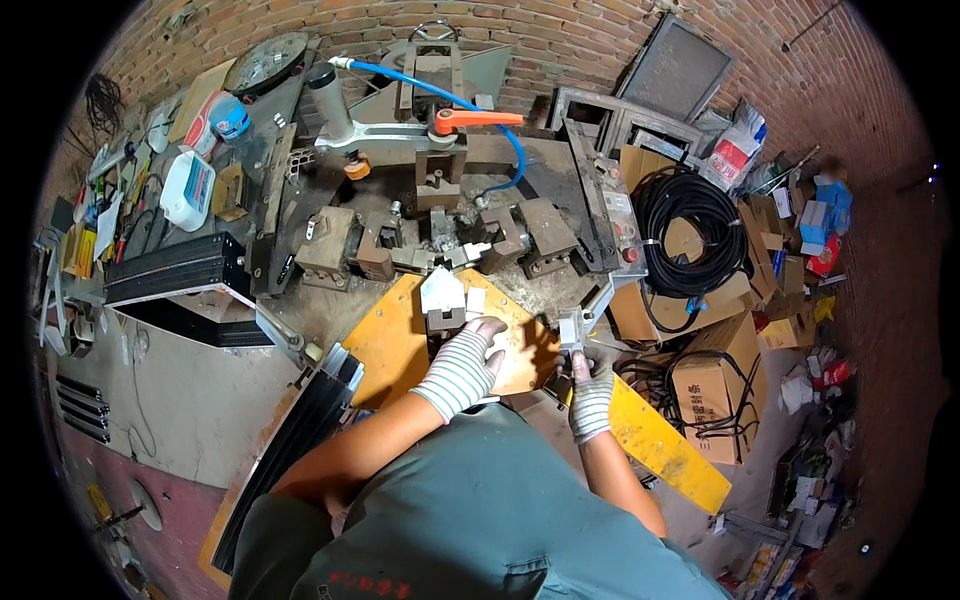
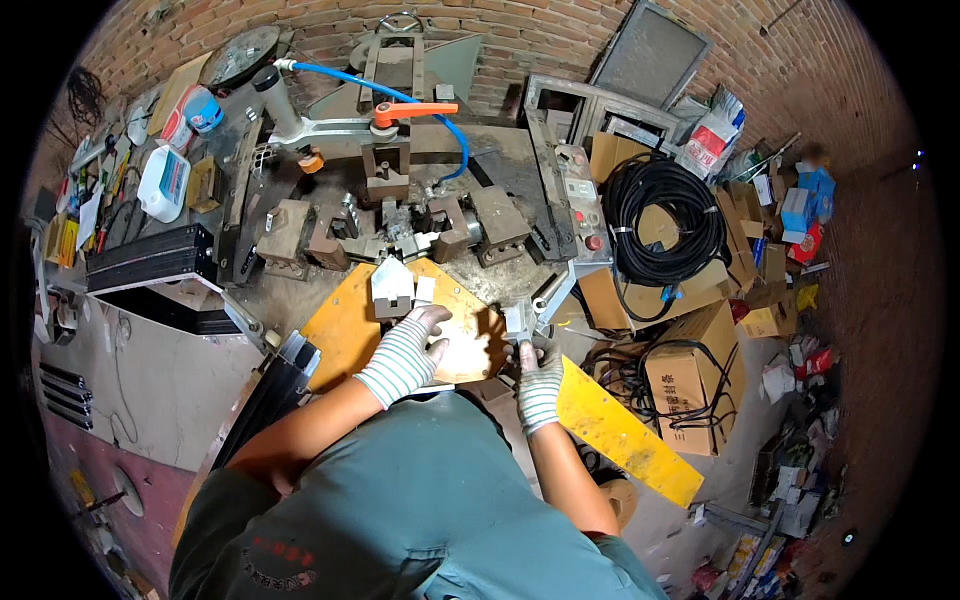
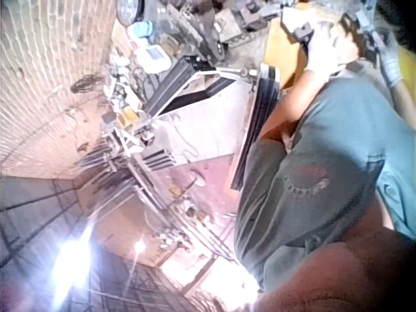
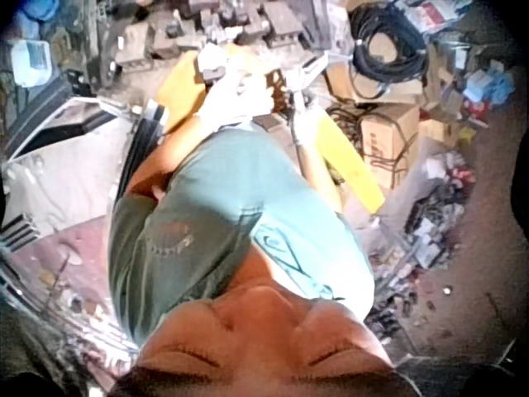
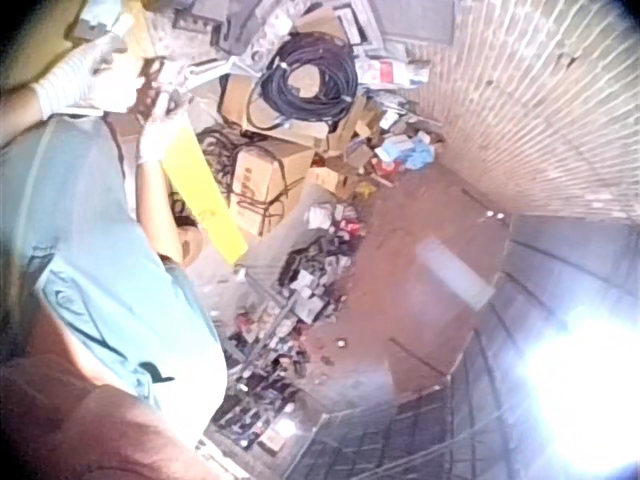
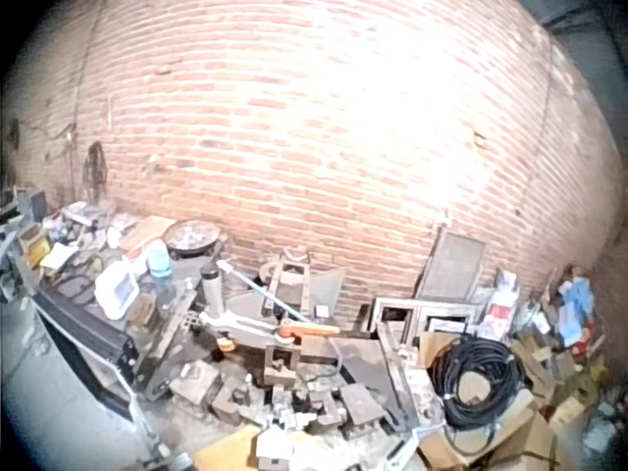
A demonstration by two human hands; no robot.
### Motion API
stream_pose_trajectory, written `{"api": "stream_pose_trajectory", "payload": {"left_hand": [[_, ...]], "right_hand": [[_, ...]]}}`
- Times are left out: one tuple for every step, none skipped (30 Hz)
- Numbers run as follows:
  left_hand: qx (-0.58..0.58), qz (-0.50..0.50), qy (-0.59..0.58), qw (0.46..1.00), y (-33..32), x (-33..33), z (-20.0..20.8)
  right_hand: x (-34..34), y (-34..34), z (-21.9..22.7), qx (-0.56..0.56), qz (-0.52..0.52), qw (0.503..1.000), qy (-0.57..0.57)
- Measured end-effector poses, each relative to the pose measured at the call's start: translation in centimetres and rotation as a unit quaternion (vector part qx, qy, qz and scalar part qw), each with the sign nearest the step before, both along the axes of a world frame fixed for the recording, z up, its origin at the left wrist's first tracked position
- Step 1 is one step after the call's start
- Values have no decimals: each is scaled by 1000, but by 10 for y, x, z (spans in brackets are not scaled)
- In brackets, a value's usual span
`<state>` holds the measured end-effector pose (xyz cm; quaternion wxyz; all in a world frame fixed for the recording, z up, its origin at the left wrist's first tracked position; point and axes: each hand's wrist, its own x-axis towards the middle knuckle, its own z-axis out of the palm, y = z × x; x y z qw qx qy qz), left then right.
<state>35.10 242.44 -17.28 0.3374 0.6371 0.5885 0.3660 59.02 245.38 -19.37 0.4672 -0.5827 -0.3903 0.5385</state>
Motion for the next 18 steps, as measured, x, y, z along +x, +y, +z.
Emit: {"api": "stream_pose_trajectory", "payload": {"left_hand": [[37,-16,46,998,1,0,3],[68,-38,125,989,7,-1,7],[71,-50,197,977,16,-2,16],[74,-61,266,959,27,-4,26],[78,-73,334,936,38,-7,31],[47,-55,377,923,48,-6,28],[65,-20,416,907,57,-8,25],[-2,-27,461,887,69,-7,24],[-69,-32,505,860,80,-6,25],[-110,-67,535,835,88,-8,23],[-124,-86,540,828,90,-10,23],[-138,-107,544,821,93,-11,25],[-152,-127,548,813,95,-12,29],[-155,-131,538,818,96,-12,36],[-159,-135,527,824,96,-11,39],[-160,-98,481,857,96,-10,30],[-122,-92,421,894,92,-13,30],[-83,-86,357,927,86,-15,34]], "right_hand": [[3,-3,-2,-1,-5,1000,-5],[6,-6,-4,-14,-7,1000,-5],[3,-8,2,-22,-10,1000,8],[-2,-11,13,-30,-14,999,20],[-6,-12,18,-38,-19,999,31],[-5,-12,10,-25,-27,998,50],[-5,-11,7,-9,-18,999,43],[-5,-11,5,7,-9,999,36],[-4,-10,3,23,1,999,28],[-2,-9,2,26,11,1000,5],[-1,-12,2,19,5,999,29],[-6,-13,15,13,-3,999,52],[-10,-15,26,6,-11,997,76],[-11,-15,30,9,-14,996,90],[-11,-17,33,8,-15,995,97],[-10,-18,36,8,-16,994,105],[-10,-19,39,8,-16,993,113],[-8,-21,41,5,-21,991,129]]}}
